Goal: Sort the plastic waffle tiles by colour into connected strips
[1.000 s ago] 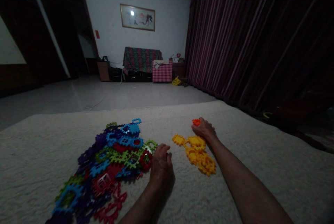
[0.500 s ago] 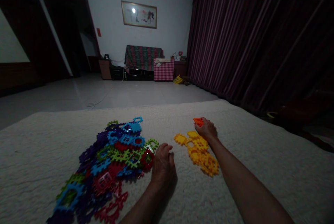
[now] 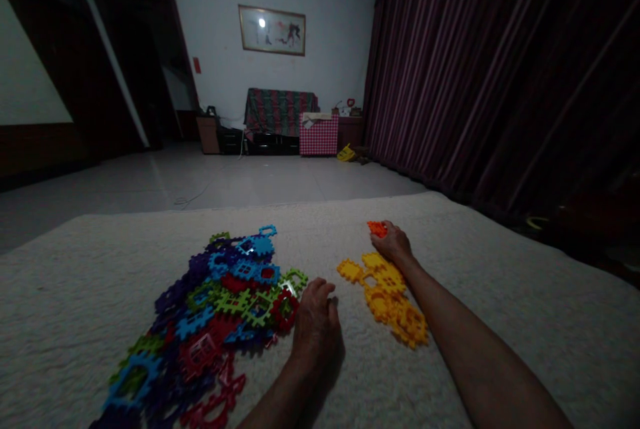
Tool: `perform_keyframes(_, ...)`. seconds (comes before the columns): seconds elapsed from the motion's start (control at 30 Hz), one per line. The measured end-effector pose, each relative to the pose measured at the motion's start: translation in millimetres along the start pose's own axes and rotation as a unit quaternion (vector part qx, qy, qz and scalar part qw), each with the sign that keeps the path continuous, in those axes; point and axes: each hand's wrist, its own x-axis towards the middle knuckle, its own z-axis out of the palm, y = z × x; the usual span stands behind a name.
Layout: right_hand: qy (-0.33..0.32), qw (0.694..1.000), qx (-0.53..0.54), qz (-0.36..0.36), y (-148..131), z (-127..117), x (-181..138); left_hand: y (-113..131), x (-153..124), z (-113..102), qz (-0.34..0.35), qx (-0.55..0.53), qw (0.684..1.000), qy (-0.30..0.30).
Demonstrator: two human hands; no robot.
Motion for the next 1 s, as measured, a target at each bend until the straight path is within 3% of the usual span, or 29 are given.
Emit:
perform_keyframes(0.5, -0.030, 0.999, -0.016, -0.001, -25, 7, 11, 13, -6, -2, -0.017, 0.008, 0.999, 0.029)
perform_keyframes(1.0, -0.059, 0.998, -0.011, -0.029, -20, 2, 10, 15, -4, -2, -0.033, -0.001, 0.999, 0.016)
